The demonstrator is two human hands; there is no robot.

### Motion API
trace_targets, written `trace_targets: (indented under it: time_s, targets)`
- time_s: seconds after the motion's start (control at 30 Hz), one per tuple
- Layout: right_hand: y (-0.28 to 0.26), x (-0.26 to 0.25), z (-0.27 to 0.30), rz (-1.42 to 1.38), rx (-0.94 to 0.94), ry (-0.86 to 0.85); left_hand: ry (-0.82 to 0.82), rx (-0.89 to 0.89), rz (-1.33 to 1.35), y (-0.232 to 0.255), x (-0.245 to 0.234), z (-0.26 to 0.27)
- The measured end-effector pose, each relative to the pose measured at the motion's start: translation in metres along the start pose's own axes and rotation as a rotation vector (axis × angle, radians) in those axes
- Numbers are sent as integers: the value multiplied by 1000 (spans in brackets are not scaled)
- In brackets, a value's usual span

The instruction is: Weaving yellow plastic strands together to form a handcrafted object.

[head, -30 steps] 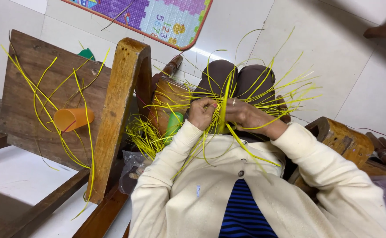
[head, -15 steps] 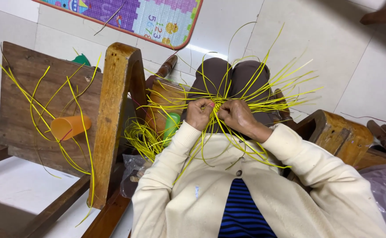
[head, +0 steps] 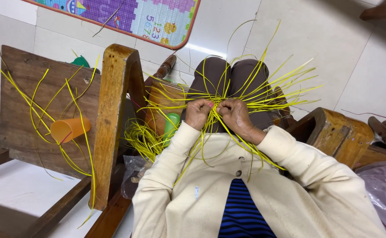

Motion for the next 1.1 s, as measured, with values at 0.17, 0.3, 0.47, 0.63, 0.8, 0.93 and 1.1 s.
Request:
trace_targets:
  time_s: [0.17,0.3,0.47,0.63,0.8,0.93,1.1]
  targets:
    - [5,4,0,-18,36,-8,4,-61,34,-8,1,0]
    - [9,9,3,-73,83,40,3,-94,57,-5,1,0]
    - [21,18,7,-134,135,110,-18,-80,4,7,6,3]
    - [22,11,1,-61,93,27,5,17,-104,20,4,7]
    - [57,7,-29,-109,139,-219,23,342,-486,52,6,13]
    - [1,-15,-37,-326,192,-241,53,489,-782,57,13,19]
    - [-110,-55,-31,-726,-46,-154,25,384,-596,48,9,5]
Point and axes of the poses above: each hand's wrist, its own z-axis away from the middle knuckle, its own x-axis out of the palm, y = z × x, the point moved 3 cm from there along -z, towards the middle knuckle, and after that the axes turned 4 degrees about -y, right-handed, at the moved point
